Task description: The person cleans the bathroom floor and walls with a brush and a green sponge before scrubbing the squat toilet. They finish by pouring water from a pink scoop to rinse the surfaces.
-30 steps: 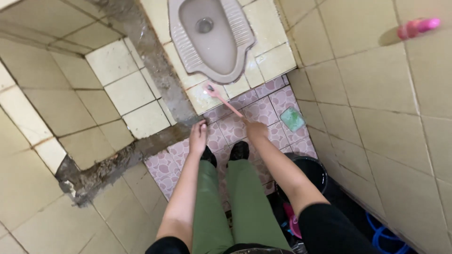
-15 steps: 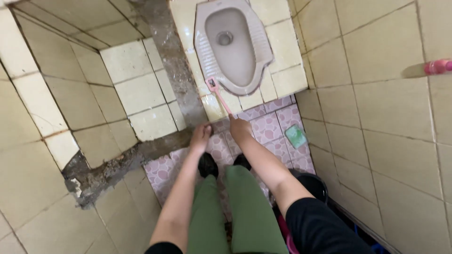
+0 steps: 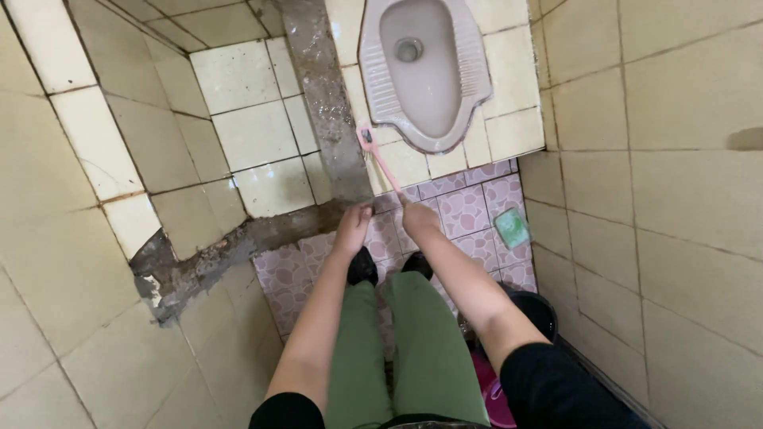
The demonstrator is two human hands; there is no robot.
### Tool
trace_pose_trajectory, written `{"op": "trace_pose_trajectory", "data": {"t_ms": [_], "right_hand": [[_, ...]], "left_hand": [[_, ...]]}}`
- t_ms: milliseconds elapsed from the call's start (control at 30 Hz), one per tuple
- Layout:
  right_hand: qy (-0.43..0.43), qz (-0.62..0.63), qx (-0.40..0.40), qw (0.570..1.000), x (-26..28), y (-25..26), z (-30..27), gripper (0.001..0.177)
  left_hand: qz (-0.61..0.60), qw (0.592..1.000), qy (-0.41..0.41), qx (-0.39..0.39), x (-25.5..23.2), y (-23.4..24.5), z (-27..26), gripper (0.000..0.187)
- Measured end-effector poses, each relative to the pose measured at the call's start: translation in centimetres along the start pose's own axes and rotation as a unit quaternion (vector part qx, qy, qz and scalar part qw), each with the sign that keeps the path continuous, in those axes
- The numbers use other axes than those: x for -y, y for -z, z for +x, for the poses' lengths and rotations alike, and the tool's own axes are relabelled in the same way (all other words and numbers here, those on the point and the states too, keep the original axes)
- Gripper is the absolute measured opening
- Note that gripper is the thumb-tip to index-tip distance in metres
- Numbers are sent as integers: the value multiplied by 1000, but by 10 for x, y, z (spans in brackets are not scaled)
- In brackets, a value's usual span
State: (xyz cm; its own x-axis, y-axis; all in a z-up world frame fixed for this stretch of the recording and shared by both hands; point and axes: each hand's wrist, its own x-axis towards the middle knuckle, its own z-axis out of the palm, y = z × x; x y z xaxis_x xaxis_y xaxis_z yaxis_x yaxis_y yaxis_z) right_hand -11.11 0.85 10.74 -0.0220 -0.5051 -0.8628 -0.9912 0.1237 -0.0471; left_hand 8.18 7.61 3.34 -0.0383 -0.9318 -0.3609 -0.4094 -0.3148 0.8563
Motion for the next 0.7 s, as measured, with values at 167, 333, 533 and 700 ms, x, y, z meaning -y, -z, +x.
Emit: {"op": "trace_pose_trajectory", "data": {"t_ms": [167,333,533,700], "right_hand": [[3,15,-43,999,37,23,43,70],[-4,28,14,1000,2,-41,-22,72],[-30,2,44,999,-28,-67,-51,70],[-26,19,-15,999,12,-1,16,73]], "left_hand": [[-32,998,57,-1,-10,30,1,44],[-10,1000,22,-20,-1,46,0,42],[15,999,-7,-32,17,28,0,44],[44,997,-44,-36,11,18,12,47]]}}
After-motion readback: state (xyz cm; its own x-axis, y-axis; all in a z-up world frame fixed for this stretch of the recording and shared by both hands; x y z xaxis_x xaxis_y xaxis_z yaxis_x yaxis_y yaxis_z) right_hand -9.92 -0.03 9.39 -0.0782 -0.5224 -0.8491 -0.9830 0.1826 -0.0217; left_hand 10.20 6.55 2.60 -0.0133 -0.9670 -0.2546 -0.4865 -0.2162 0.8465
